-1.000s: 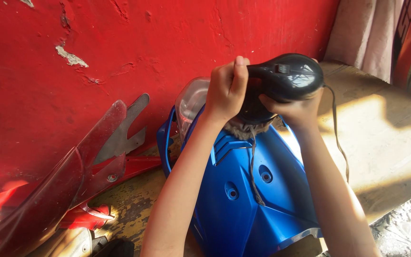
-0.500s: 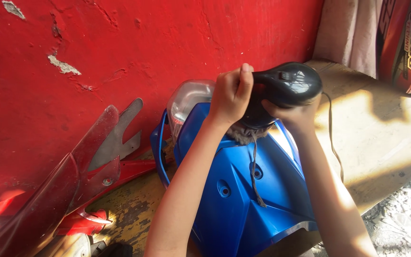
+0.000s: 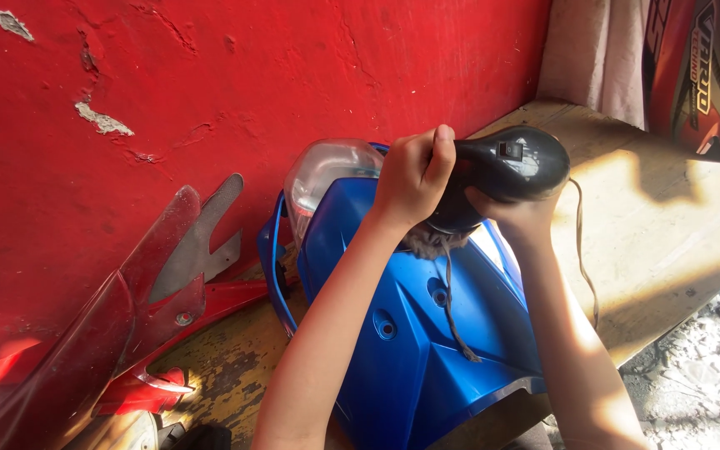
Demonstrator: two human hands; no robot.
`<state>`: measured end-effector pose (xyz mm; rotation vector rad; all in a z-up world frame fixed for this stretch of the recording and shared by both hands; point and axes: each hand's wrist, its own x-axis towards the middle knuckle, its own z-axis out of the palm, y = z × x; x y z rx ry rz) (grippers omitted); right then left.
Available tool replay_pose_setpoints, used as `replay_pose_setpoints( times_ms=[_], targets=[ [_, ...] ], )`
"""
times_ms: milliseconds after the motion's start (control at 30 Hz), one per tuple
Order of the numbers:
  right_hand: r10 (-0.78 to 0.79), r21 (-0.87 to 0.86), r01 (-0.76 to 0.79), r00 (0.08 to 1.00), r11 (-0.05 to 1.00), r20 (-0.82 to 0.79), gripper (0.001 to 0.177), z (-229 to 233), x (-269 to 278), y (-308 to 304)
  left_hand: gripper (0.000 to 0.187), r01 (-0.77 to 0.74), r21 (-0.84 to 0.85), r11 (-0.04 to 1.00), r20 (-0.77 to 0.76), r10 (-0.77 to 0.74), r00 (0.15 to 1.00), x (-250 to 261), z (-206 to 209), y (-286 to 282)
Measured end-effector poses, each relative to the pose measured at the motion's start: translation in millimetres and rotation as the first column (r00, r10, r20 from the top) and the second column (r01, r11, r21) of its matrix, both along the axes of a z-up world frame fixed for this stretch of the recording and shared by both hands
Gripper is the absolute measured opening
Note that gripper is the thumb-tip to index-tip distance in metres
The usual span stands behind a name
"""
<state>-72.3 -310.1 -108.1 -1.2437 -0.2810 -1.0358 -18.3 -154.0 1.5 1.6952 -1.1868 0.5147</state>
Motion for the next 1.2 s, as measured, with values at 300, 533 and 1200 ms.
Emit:
replay_pose_setpoints(
  times_ms=[300, 533, 1200],
  targets=[
    [-0.003, -0.043, 0.007, 0.995, 0.999, 0.101, 0.072, 25, -26, 18, 0.048, 0.004, -0.014, 1.0, -0.061, -0.005, 0.998, -24, 3, 14],
    [-0.061, -0.015, 0.06, 0.997, 0.998, -0.043, 0.066, -14, -17, -4, 0.049, 0.006, 0.019, 1.0, -0.047, -0.005, 0.999, -23, -7, -3],
    [-0.043, -0.017, 0.043, 0.998, 0.999, -0.047, 0.064, -13, -31, 8, 0.049, -0.006, 0.051, 0.999, -0.105, 0.011, 0.994, -37, -3, 7]
  ],
)
